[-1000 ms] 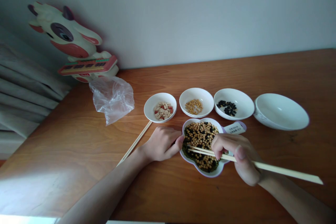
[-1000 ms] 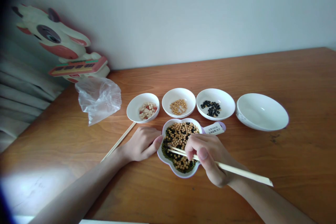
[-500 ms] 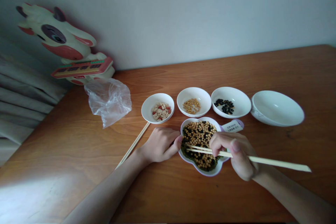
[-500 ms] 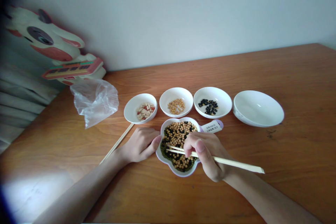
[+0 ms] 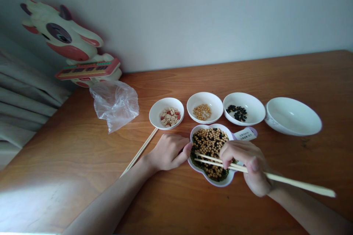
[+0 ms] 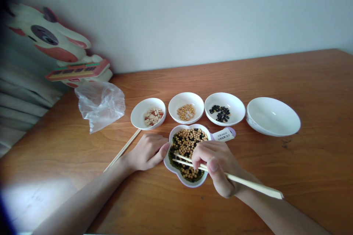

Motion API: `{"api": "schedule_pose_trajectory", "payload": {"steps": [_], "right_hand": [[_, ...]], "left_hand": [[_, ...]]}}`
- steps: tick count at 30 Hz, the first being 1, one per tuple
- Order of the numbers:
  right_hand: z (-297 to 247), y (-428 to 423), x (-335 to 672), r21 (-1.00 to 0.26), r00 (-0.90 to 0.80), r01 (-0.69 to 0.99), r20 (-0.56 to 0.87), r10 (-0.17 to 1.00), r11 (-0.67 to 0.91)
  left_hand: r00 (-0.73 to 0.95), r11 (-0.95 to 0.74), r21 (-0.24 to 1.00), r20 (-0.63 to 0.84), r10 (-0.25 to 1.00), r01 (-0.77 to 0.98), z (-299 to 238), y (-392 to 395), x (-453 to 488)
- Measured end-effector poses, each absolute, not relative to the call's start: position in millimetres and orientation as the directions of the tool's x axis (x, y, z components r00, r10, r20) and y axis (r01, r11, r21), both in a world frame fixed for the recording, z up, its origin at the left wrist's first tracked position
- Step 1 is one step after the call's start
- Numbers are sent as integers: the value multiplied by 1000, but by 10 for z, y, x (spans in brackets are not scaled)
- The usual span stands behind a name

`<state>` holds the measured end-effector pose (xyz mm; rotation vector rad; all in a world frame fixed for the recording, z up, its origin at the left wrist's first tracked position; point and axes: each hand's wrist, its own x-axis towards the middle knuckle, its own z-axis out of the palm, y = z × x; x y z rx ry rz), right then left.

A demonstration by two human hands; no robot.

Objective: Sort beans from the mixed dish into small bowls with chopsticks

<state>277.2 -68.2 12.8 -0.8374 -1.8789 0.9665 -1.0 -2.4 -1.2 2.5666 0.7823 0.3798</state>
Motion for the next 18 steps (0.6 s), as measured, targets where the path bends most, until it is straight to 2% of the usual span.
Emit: {"api": "schedule_pose_trajectory", "payload": {"steps": [4,18], "right_hand": [[156,-683,2749,-838,-441,206,381,812,505],[144,-679,2747,-852,-452,131,404,795,507]], "left_hand": [[809,-759,468,141,570,453,-27,-24,-13],[808,-756,474,144,572,451,-20,-17,-10]]}}
